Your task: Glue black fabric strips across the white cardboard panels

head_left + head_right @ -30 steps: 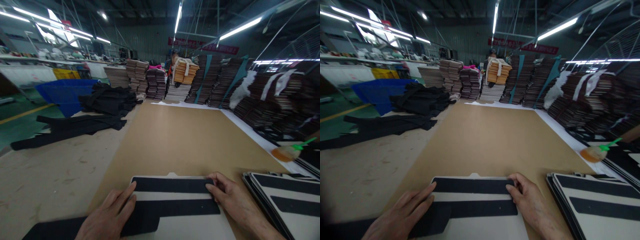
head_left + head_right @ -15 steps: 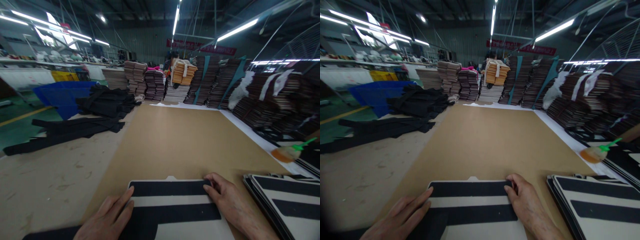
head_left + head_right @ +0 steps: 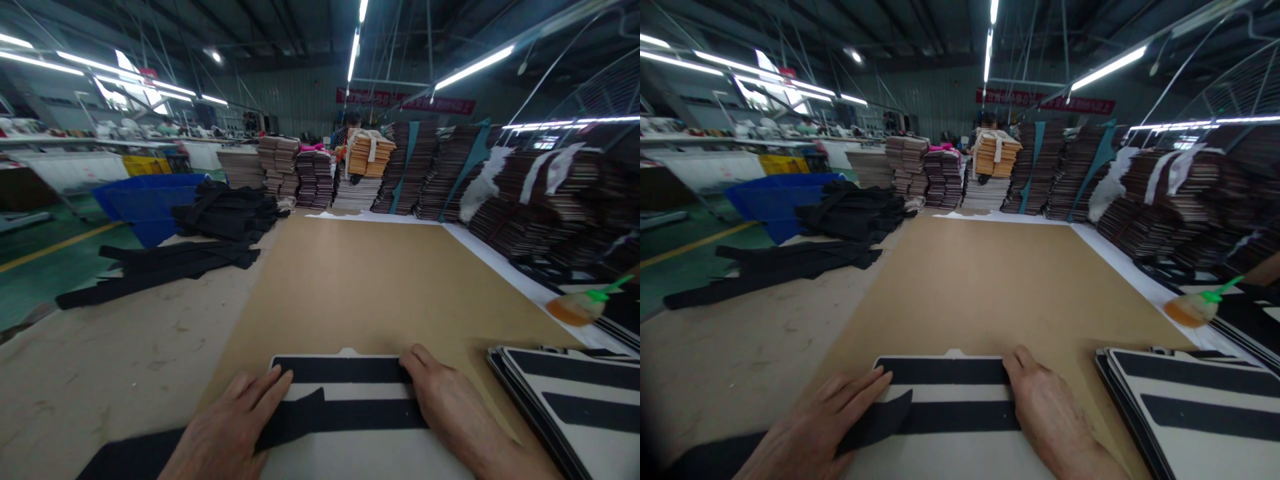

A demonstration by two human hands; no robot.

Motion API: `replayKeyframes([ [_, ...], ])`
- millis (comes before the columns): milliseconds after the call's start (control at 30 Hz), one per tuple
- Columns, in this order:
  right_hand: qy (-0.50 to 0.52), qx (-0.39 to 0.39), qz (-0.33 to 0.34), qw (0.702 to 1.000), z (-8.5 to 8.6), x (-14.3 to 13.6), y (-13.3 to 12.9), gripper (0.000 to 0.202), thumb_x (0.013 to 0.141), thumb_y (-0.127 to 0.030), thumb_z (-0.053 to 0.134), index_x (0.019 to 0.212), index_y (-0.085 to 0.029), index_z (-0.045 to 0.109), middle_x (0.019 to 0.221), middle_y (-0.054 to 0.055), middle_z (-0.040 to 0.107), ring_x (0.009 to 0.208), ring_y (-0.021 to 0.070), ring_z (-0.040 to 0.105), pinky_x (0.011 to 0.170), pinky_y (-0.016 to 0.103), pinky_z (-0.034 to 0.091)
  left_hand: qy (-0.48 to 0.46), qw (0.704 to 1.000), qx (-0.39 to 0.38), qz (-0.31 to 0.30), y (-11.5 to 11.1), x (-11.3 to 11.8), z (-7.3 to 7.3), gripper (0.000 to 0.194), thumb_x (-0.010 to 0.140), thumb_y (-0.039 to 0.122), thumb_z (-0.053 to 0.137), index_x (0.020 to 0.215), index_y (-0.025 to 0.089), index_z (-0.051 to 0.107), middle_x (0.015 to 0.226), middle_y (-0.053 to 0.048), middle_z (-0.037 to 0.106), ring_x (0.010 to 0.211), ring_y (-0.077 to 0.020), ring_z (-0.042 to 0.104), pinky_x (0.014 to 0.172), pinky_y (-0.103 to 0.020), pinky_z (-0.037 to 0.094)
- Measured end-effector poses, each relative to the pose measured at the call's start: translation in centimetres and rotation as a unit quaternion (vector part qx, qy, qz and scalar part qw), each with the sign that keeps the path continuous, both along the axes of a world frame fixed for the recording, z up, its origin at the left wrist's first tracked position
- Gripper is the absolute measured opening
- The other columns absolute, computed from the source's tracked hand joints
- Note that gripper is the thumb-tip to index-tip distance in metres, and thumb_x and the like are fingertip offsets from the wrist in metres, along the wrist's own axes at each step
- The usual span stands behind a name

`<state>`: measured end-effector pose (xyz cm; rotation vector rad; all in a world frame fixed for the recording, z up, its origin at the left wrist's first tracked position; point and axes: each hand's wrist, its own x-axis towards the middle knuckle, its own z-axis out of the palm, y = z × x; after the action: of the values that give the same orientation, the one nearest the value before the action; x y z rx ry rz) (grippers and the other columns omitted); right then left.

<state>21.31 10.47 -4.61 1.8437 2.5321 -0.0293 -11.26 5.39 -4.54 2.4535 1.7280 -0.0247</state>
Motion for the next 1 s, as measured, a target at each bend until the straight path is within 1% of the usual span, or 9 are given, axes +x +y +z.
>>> replayKeyframes([
  [100, -0.128, 0.024, 0.051, 0.99, 1.5, -2.4, -0.9, 0.07, 0.072, 0.011, 0.036, 0.131, -0.021, 0.056, 0.098, 0.01, 0.067, 0.067, 0.021, 0.069, 0.054, 0.028, 0.051, 0.02, 1.0, -0.011, -0.001, 0.4, 1.9, 2.6, 0.075, 0.073, 0.01, 0.046, 0.146, 0.025, 0.04, 0.139, -0.011, 0.057, 0.127, -0.0314, 0.051, 0.103, -0.052, 0.047],
  [200, -0.183, 0.047, 0.113, 0.975, 2.3, -4.5, -1.6, 0.084, 0.075, 0.007, 0.043, 0.15, -0.031, 0.035, 0.085, 0.011, 0.069, 0.06, 0.0216, 0.067, 0.05, 0.027, 0.05, 0.057, 0.998, 0.011, -0.02, 0.9, 3.8, 3.6, 0.072, 0.075, 0.009, 0.045, 0.145, 0.024, 0.042, 0.122, -0.016, 0.063, 0.113, -0.0319, 0.06, 0.091, -0.051, 0.053],
  [300, -0.192, 0.055, 0.145, 0.969, 2.0, -5.2, -1.6, 0.083, 0.074, 0.004, 0.049, 0.148, -0.034, 0.039, 0.078, 0.011, 0.069, 0.062, 0.0232, 0.067, 0.051, 0.028, 0.051, 0.07, 0.997, 0.03, -0.026, 1.3, 4.5, 2.9, 0.07, 0.076, 0.009, 0.044, 0.145, 0.022, 0.043, 0.123, -0.016, 0.058, 0.11, -0.0312, 0.06, 0.089, -0.049, 0.053],
  [400, -0.156, 0.075, 0.128, 0.977, 1.1, -4.2, -1.5, 0.08, 0.074, 0.004, 0.048, 0.144, -0.032, 0.045, 0.088, 0.012, 0.069, 0.067, 0.0225, 0.068, 0.052, 0.027, 0.051, 0.067, 0.997, 0.029, -0.012, 1.3, 4.1, 2.3, 0.072, 0.075, 0.009, 0.046, 0.145, 0.021, 0.042, 0.132, -0.016, 0.053, 0.118, -0.031, 0.056, 0.097, -0.049, 0.049],
  [567, -0.138, 0.083, 0.06, 0.985, -0.1, -0.1, -1.7, 0.081, 0.071, 0.008, 0.04, 0.141, -0.032, 0.049, 0.116, 0.012, 0.065, 0.071, 0.0192, 0.069, 0.05, 0.024, 0.05, 0.031, 0.999, 0.006, 0.008, 0.5, 2.6, 2.5, 0.069, 0.073, 0.01, 0.049, 0.141, 0.015, 0.048, 0.134, -0.015, 0.055, 0.124, -0.0293, 0.052, 0.106, -0.046, 0.044],
  [700, -0.141, 0.09, 0.013, 0.986, -0.1, 4.1, -2.2, 0.074, 0.076, 0.009, 0.035, 0.139, -0.025, 0.051, 0.113, 0.011, 0.065, 0.075, 0.0201, 0.069, 0.054, 0.026, 0.054, -0.011, 0.999, 0.032, 0.001, -0.1, 0.7, 1.5, 0.069, 0.07, 0.01, 0.05, 0.138, 0.02, 0.052, 0.143, -0.008, 0.053, 0.13, -0.0265, 0.047, 0.112, -0.045, 0.039],
  [800, -0.106, 0.086, -0.012, 0.991, 0.6, 5.9, -3.1, 0.063, 0.08, 0.007, 0.034, 0.131, -0.021, 0.057, 0.115, 0.012, 0.065, 0.086, 0.0227, 0.069, 0.068, 0.032, 0.059, -0.046, 0.998, 0.052, -0.005, -0.2, -0.7, 0.1, 0.068, 0.07, 0.01, 0.051, 0.136, 0.025, 0.055, 0.145, -0.003, 0.052, 0.131, -0.0246, 0.047, 0.113, -0.045, 0.039],
  [933, 0.007, 0.12, 0.066, 0.991, 0.8, 3.2, -5.2, 0.051, 0.09, -0.018, 0.051, 0.141, -0.018, 0.048, 0.138, 0.017, 0.054, 0.123, 0.0311, 0.054, 0.102, 0.047, 0.048, -0.091, 0.992, 0.089, -0.02, -0.4, -2.1, -1.2, 0.056, 0.077, 0.015, 0.054, 0.132, 0.028, 0.058, 0.144, -0.001, 0.054, 0.128, -0.0233, 0.051, 0.112, -0.044, 0.041],
  [1000, 0.053, 0.075, 0.166, 0.982, 0.1, 0.0, -6.2, 0.073, 0.086, -0.042, 0.063, 0.149, -0.018, 0.035, 0.152, 0.019, 0.036, 0.137, 0.0382, 0.038, 0.108, 0.054, 0.04, -0.113, 0.986, 0.118, -0.02, -0.6, -2.6, -1.4, 0.044, 0.084, 0.024, 0.056, 0.128, 0.029, 0.06, 0.138, -0.001, 0.059, 0.124, -0.0236, 0.055, 0.109, -0.042, 0.044],
])
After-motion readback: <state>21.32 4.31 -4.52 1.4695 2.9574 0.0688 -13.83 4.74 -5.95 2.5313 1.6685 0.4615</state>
